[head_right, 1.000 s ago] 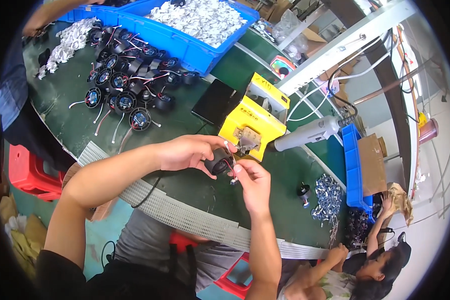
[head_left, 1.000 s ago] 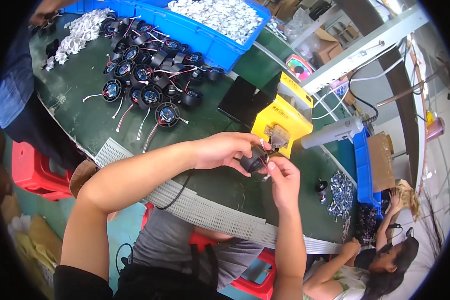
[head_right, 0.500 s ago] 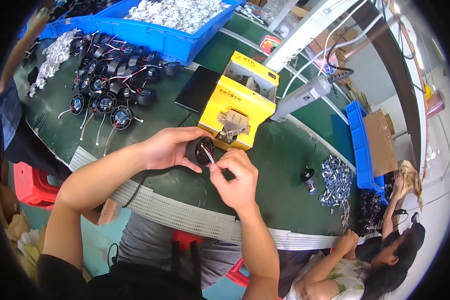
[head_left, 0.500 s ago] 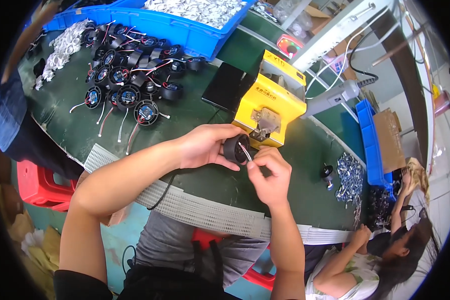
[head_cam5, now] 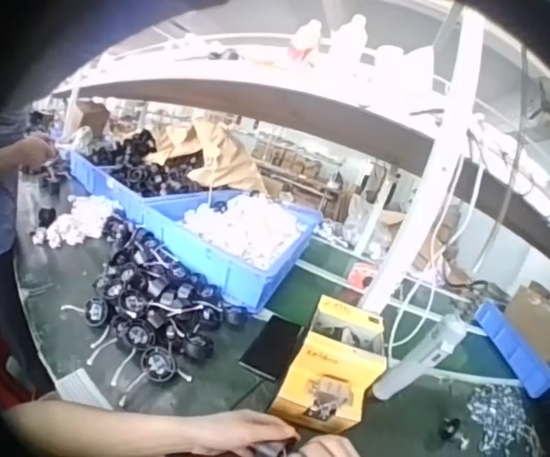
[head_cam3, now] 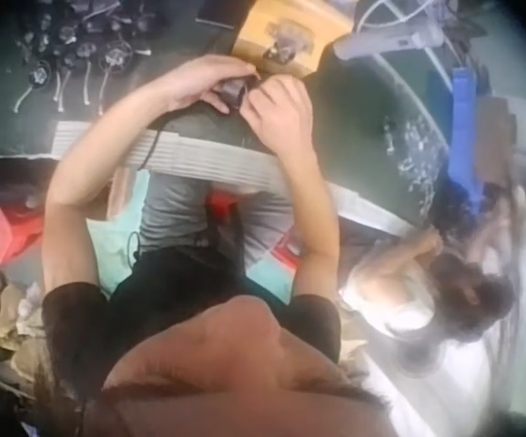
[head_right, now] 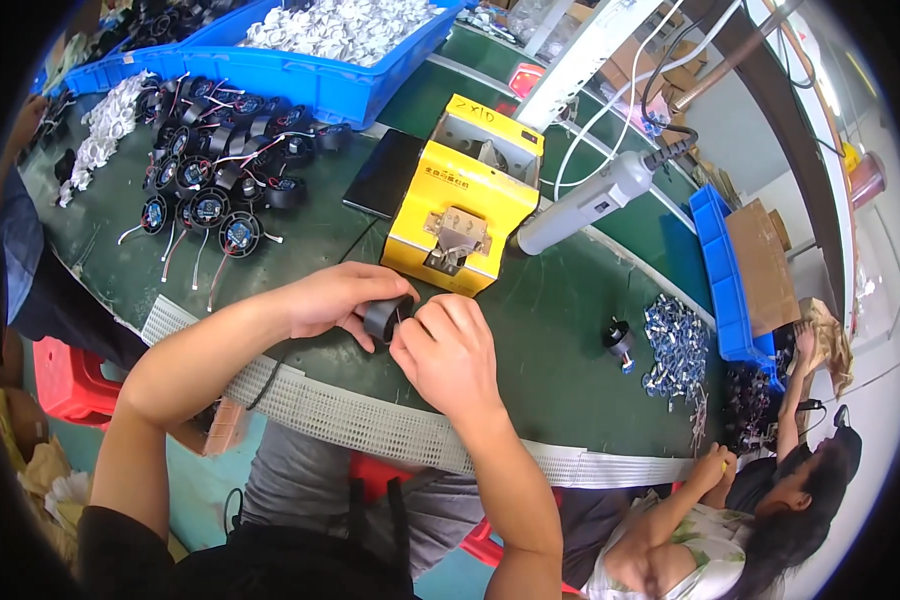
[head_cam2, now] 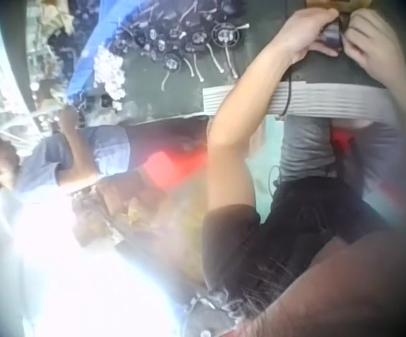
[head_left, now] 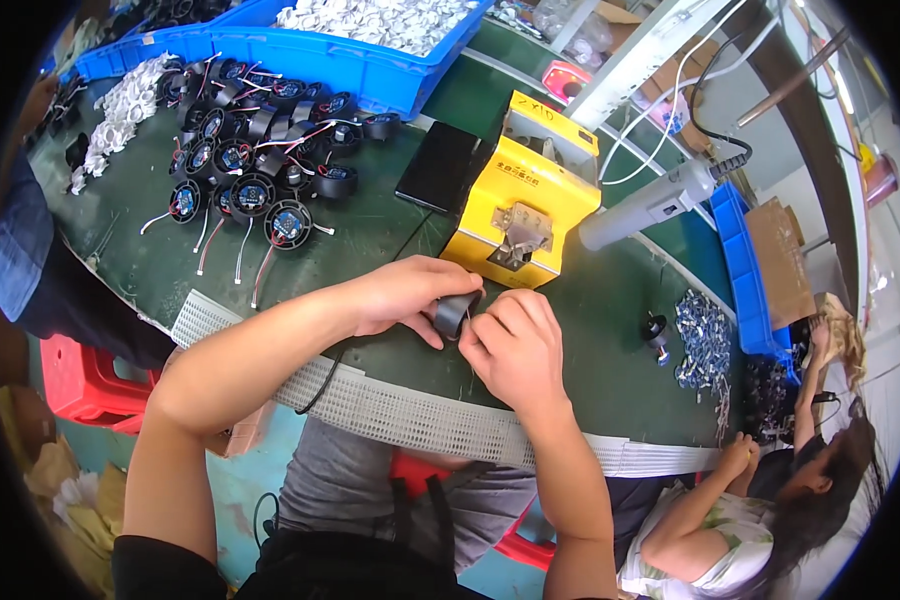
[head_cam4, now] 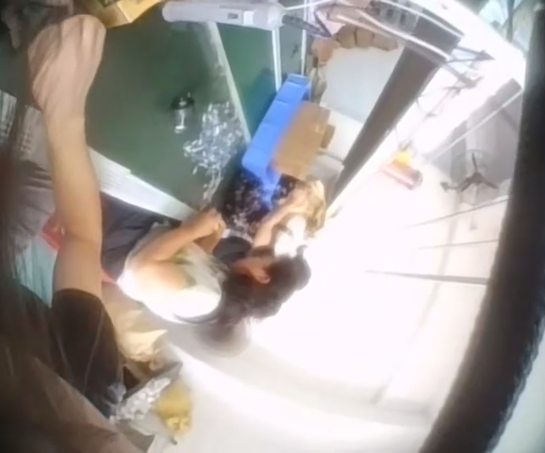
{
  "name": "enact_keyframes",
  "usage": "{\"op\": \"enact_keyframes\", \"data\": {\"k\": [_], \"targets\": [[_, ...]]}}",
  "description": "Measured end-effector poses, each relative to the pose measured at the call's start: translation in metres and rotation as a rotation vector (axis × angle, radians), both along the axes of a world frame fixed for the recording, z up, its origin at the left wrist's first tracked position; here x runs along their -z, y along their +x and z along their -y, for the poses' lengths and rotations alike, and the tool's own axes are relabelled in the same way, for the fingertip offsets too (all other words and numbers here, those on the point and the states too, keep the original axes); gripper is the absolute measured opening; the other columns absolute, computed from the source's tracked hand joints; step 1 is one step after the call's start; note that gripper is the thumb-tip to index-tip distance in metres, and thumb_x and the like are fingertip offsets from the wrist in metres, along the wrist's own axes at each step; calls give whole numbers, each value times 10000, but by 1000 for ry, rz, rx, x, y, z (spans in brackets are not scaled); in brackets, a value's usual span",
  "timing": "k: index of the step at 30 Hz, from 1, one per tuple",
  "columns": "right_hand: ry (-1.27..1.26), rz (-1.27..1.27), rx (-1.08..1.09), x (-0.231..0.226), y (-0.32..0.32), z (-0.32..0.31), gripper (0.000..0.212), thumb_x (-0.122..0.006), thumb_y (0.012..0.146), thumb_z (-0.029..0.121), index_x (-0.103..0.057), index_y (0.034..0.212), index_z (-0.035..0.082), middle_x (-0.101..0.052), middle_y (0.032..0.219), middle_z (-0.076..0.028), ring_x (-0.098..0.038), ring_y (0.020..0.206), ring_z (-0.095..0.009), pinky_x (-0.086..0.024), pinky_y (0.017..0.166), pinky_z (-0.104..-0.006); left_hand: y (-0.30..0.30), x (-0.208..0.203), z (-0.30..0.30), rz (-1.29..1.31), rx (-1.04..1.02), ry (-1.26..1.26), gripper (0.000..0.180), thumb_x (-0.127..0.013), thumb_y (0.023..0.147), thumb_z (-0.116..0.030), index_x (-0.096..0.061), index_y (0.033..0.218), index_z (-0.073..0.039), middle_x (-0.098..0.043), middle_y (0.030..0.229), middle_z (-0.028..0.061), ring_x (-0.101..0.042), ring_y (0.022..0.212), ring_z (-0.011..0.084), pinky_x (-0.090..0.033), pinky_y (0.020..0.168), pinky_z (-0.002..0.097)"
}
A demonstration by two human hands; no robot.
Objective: The person assembles small electronic cooling fans by securing their plastic housings and internal wiring components with screws, using an electric screwdriver.
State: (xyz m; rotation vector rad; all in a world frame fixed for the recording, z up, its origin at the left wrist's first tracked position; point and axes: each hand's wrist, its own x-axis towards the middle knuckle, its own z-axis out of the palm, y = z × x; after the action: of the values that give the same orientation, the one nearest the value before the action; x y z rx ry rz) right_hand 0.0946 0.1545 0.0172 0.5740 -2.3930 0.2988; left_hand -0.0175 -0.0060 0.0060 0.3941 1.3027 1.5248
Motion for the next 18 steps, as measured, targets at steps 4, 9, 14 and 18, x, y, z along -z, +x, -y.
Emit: {"op": "enact_keyframes", "data": {"k": [4,9,14,18], "targets": [[-426,206,134,9,2,0,127,-745,773,86,-635,817,41,-552,768,-85,-581,623,-223,-500,533,-320,-1,1,3,77,-19,112,346,-518,997,-301,-589,1261,-89,-637,1040,45,-652,917,147,-587,772,352],[-512,-2,83,-1,1,-19,304,-758,760,-25,-649,1036,41,-577,942,-101,-623,722,-178,-529,621,-278,0,-9,8,227,-164,339,319,-486,1016,-237,-567,1282,-80,-638,1147,76,-655,1006,199,-559,888,425],[-313,-209,67,-2,3,-15,232,-773,751,2,-713,974,23,-644,889,-96,-651,705,-227,-542,637,-308,4,-12,10,297,-210,475,314,-481,1016,-212,-541,1290,-70,-627,1191,90,-633,1106,248,-554,909,469],[-476,-185,83,1,1,-19,170,-735,827,92,-728,969,0,-584,1005,-117,-599,877,-226,-508,744,-316,5,-4,6,281,-207,575,288,-533,992,-148,-577,1252,-34,-629,1194,93,-648,1055,230,-535,942,472]]}}
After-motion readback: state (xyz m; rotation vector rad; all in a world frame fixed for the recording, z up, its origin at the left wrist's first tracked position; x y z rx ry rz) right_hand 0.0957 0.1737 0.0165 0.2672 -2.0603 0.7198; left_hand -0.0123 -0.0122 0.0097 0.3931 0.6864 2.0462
